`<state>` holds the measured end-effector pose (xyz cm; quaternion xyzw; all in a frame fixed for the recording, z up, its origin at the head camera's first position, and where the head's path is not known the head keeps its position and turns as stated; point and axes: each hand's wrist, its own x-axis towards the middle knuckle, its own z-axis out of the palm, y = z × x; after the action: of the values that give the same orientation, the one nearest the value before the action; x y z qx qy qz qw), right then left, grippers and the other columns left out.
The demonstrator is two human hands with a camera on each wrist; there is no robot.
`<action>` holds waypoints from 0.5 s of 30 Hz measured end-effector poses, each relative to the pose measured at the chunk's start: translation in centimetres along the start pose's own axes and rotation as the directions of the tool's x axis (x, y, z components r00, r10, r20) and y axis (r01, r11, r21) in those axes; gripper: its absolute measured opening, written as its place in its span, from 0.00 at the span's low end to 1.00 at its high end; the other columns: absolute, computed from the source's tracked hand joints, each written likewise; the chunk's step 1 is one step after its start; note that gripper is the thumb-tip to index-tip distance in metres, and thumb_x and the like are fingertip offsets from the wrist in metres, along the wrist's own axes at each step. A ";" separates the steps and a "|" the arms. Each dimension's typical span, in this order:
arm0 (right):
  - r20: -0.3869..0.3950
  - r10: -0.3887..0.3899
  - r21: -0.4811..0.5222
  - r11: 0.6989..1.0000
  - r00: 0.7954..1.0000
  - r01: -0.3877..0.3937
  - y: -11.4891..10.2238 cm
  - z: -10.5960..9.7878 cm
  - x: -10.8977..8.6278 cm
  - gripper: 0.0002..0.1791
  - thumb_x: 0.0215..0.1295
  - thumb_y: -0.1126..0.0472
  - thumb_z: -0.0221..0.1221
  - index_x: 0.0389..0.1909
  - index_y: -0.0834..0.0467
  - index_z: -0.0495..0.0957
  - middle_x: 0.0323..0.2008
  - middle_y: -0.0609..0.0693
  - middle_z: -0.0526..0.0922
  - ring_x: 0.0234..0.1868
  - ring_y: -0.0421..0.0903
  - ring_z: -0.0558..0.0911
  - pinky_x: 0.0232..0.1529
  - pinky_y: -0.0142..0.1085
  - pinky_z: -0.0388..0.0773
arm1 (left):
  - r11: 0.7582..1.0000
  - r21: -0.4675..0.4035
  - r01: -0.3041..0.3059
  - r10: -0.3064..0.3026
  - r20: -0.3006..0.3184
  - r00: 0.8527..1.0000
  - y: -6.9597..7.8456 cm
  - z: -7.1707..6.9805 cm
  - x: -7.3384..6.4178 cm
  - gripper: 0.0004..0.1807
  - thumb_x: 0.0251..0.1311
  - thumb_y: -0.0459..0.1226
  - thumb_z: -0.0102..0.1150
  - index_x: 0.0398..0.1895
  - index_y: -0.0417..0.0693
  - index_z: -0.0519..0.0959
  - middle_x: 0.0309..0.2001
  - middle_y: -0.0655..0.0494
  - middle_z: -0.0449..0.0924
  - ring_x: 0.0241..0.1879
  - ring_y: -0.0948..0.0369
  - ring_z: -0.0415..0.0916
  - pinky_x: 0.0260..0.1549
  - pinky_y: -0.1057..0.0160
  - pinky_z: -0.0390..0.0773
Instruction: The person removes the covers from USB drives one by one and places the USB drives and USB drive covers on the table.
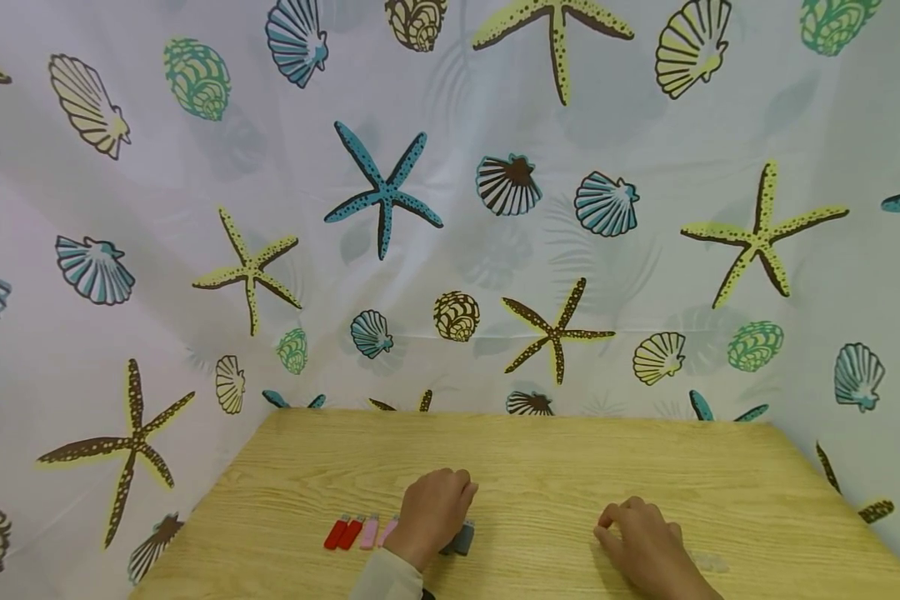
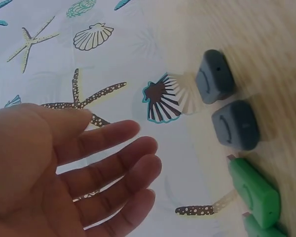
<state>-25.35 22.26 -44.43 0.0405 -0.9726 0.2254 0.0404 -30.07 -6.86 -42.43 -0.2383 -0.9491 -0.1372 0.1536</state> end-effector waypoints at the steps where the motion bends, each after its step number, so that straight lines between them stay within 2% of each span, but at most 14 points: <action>1: -0.006 0.000 -0.003 1.000 1.000 0.000 0.0 0.0 0.0 0.02 0.60 0.56 0.65 0.32 0.48 0.82 0.34 0.47 0.76 0.37 0.49 0.74 0.30 0.47 0.67 | 1.000 0.009 -0.013 0.013 -0.008 1.000 0.1 -0.1 0.1 0.11 0.68 0.42 0.55 0.27 0.52 0.80 0.19 0.64 0.71 0.18 0.69 0.66 0.18 0.68 0.67; 5: -0.025 -0.002 -0.005 1.000 1.000 0.002 0.0 -0.2 -0.1 0.03 0.64 0.54 0.62 0.35 0.48 0.81 0.35 0.47 0.76 0.37 0.47 0.74 0.30 0.46 0.66 | 0.996 0.057 -0.062 0.065 -0.054 0.996 0.5 -0.4 0.3 0.09 0.68 0.44 0.55 0.37 0.53 0.83 0.28 0.61 0.80 0.25 0.66 0.75 0.23 0.65 0.73; 8: -0.031 -0.007 -0.007 1.000 1.000 0.006 -0.1 -0.3 -0.1 0.04 0.66 0.53 0.60 0.36 0.49 0.81 0.36 0.48 0.76 0.37 0.47 0.74 0.30 0.46 0.67 | 0.992 0.095 -0.077 0.085 -0.081 0.993 0.8 -0.7 0.3 0.11 0.67 0.45 0.56 0.42 0.52 0.83 0.35 0.58 0.83 0.29 0.62 0.79 0.27 0.61 0.77; 12: -0.038 -0.011 -0.005 1.000 0.999 0.011 -0.5 -0.5 -0.3 0.06 0.67 0.51 0.59 0.37 0.48 0.80 0.39 0.47 0.77 0.40 0.48 0.76 0.33 0.50 0.69 | 0.993 0.105 -0.056 0.064 -0.075 0.995 1.1 -0.9 0.2 0.13 0.67 0.47 0.55 0.47 0.52 0.82 0.41 0.56 0.83 0.36 0.58 0.81 0.39 0.52 0.78; 15: -0.053 -0.019 0.001 1.000 0.998 0.019 -1.1 -0.9 -0.5 0.08 0.67 0.49 0.59 0.40 0.47 0.80 0.41 0.47 0.78 0.44 0.49 0.77 0.36 0.53 0.69 | 0.996 0.085 -0.016 0.020 -0.049 0.999 1.4 -1.1 0.2 0.16 0.68 0.49 0.53 0.52 0.54 0.80 0.46 0.55 0.82 0.44 0.54 0.80 0.49 0.42 0.73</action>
<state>-24.68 21.72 -43.25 0.0437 -0.9706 0.2267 0.0685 -29.32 -5.96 -41.11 -0.2368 -0.9477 -0.1015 0.1884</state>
